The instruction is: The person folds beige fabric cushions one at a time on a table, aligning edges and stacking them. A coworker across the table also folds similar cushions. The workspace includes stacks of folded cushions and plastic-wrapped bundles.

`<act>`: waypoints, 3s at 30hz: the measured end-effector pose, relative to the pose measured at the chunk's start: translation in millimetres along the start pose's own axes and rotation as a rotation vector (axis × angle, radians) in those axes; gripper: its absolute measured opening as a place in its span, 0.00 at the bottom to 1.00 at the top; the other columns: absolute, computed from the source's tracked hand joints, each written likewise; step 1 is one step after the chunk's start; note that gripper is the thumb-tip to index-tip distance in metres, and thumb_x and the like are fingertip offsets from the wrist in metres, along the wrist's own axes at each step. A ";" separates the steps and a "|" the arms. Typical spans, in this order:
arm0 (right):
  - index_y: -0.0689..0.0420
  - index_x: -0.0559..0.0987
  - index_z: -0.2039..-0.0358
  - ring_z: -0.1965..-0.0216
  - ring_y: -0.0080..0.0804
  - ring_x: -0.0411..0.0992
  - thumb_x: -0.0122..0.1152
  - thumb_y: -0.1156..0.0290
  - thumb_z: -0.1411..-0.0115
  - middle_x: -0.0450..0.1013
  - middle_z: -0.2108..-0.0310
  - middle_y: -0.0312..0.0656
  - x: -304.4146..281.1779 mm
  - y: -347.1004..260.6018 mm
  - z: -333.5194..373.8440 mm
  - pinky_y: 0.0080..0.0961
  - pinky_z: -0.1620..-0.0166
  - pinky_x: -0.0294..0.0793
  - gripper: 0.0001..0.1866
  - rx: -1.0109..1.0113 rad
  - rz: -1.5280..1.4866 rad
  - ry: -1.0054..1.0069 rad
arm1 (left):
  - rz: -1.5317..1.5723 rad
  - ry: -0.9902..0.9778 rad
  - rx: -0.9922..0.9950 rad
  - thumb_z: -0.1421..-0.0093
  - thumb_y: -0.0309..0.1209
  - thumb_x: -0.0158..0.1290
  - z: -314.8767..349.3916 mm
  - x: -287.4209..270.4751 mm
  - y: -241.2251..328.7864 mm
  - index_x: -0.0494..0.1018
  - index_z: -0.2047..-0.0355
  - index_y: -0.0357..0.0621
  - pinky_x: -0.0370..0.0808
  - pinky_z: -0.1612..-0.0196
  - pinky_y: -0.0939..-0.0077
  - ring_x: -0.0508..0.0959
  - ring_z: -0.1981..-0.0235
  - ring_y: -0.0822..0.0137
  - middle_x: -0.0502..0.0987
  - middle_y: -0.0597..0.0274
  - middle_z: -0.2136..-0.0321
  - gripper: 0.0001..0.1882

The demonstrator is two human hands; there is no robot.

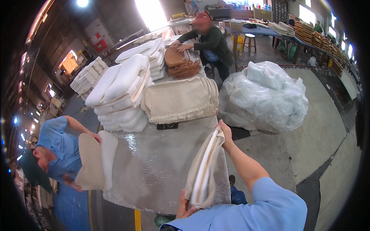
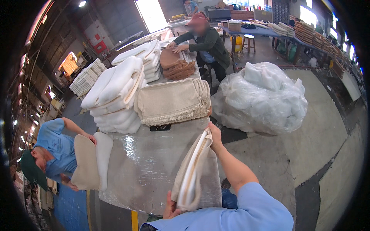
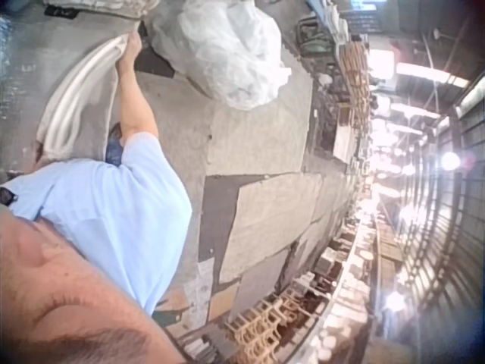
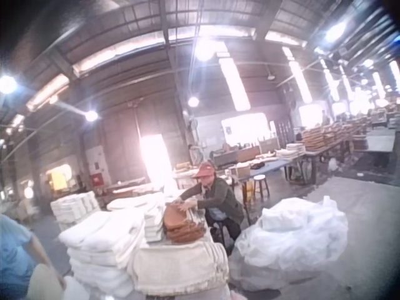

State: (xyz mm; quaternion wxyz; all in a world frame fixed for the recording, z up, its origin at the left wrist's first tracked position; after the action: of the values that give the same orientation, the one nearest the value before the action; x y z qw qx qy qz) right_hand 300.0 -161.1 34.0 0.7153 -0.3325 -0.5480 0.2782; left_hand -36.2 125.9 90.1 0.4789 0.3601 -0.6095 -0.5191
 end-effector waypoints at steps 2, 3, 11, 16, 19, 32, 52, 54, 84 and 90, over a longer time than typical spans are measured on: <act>0.57 0.83 0.71 0.75 0.27 0.76 0.59 0.43 0.26 0.76 0.77 0.37 5.4 3.3 -16.8 0.29 0.68 0.74 0.29 0.005 -0.037 -0.066 | 0.099 -0.128 -0.093 0.25 0.43 0.55 -17.9 25.7 9.0 0.33 0.18 0.44 0.47 0.22 0.60 0.52 0.21 0.58 0.49 0.46 0.21 0.51; 0.58 0.84 0.71 0.74 0.28 0.76 0.58 0.42 0.26 0.77 0.77 0.37 14.7 5.1 -21.5 0.29 0.67 0.75 0.30 -0.002 0.041 -0.047 | 0.136 -0.170 -0.133 0.25 0.44 0.55 -24.6 32.7 13.8 0.31 0.18 0.44 0.45 0.22 0.61 0.52 0.21 0.58 0.49 0.46 0.21 0.52; 0.59 0.71 0.30 0.41 0.31 0.73 0.44 0.35 0.23 0.75 0.40 0.45 -5.8 -4.9 -1.2 0.29 0.36 0.69 0.41 -0.149 0.249 0.037 | 0.076 -0.061 0.046 0.26 0.30 0.52 -173.6 41.8 47.3 0.47 0.19 0.41 0.54 0.23 0.61 0.60 0.25 0.56 0.58 0.48 0.24 0.40; 0.58 0.58 0.22 0.33 0.40 0.70 0.65 0.57 0.30 0.65 0.29 0.50 86.1 -14.7 69.3 0.33 0.32 0.68 0.42 -0.116 0.374 -0.207 | -0.713 0.131 0.265 0.33 0.27 0.57 -290.9 -3.4 61.5 0.59 0.24 0.41 0.63 0.26 0.59 0.68 0.28 0.48 0.64 0.43 0.28 0.38; 0.60 0.68 0.26 0.35 0.37 0.73 0.68 0.68 0.37 0.73 0.34 0.51 89.0 -45.4 79.3 0.32 0.34 0.71 0.39 -0.247 0.522 -0.312 | -0.803 0.044 0.256 0.36 0.27 0.59 -347.6 9.2 64.8 0.72 0.33 0.40 0.69 0.30 0.61 0.73 0.32 0.49 0.73 0.45 0.33 0.30; 0.64 0.83 0.64 0.56 0.48 0.81 0.64 0.71 0.32 0.82 0.55 0.49 84.0 -78.1 81.0 0.37 0.52 0.79 0.08 -0.605 0.966 0.027 | -0.767 0.152 0.454 0.34 0.24 0.56 -354.2 37.8 70.3 0.79 0.62 0.37 0.78 0.46 0.56 0.82 0.50 0.47 0.82 0.47 0.53 0.04; 0.58 0.83 0.45 0.50 0.19 0.74 0.61 0.62 0.25 0.79 0.53 0.32 68.3 -21.2 -6.7 0.23 0.47 0.74 0.16 -0.021 0.414 -0.338 | -0.776 0.229 0.575 0.34 0.21 0.56 -329.3 30.1 76.5 0.77 0.63 0.39 0.79 0.51 0.57 0.81 0.55 0.47 0.80 0.49 0.59 0.01; 0.56 0.80 0.42 0.53 0.18 0.73 0.61 0.63 0.25 0.78 0.54 0.32 79.0 8.7 -1.9 0.19 0.49 0.74 0.16 0.084 0.300 -0.374 | -0.777 0.258 0.569 0.34 0.20 0.57 -326.7 23.4 79.1 0.76 0.63 0.39 0.79 0.52 0.58 0.81 0.56 0.48 0.80 0.49 0.60 0.01; 0.56 0.82 0.50 0.58 0.20 0.73 0.64 0.57 0.29 0.77 0.61 0.32 89.7 20.7 -22.0 0.24 0.53 0.74 0.16 -0.071 0.516 -0.122 | 0.185 0.165 -0.524 0.22 0.45 0.50 68.3 -42.2 -66.6 0.51 0.20 0.45 0.74 0.42 0.71 0.75 0.45 0.71 0.68 0.60 0.29 0.38; 0.58 0.82 0.49 0.57 0.27 0.75 0.62 0.53 0.29 0.80 0.58 0.38 98.6 13.4 -13.4 0.28 0.50 0.75 0.21 -0.132 0.812 0.020 | 0.288 0.464 -0.311 0.19 0.50 0.40 42.9 -68.3 -56.5 0.55 0.21 0.46 0.74 0.42 0.68 0.75 0.45 0.69 0.70 0.62 0.31 0.34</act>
State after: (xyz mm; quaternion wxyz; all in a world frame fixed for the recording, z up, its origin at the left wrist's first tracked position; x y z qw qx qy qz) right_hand 336.6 -79.8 80.2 0.5297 -0.5696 -0.3820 0.4991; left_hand -61.2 190.8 20.4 0.7230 0.3015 -0.4420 -0.4370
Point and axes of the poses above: each hand's wrist, its own z-axis away from the middle knuckle, its own x-axis out of the palm, y = z × x, the point moved 9 cm from there along -z, towards the middle knuckle
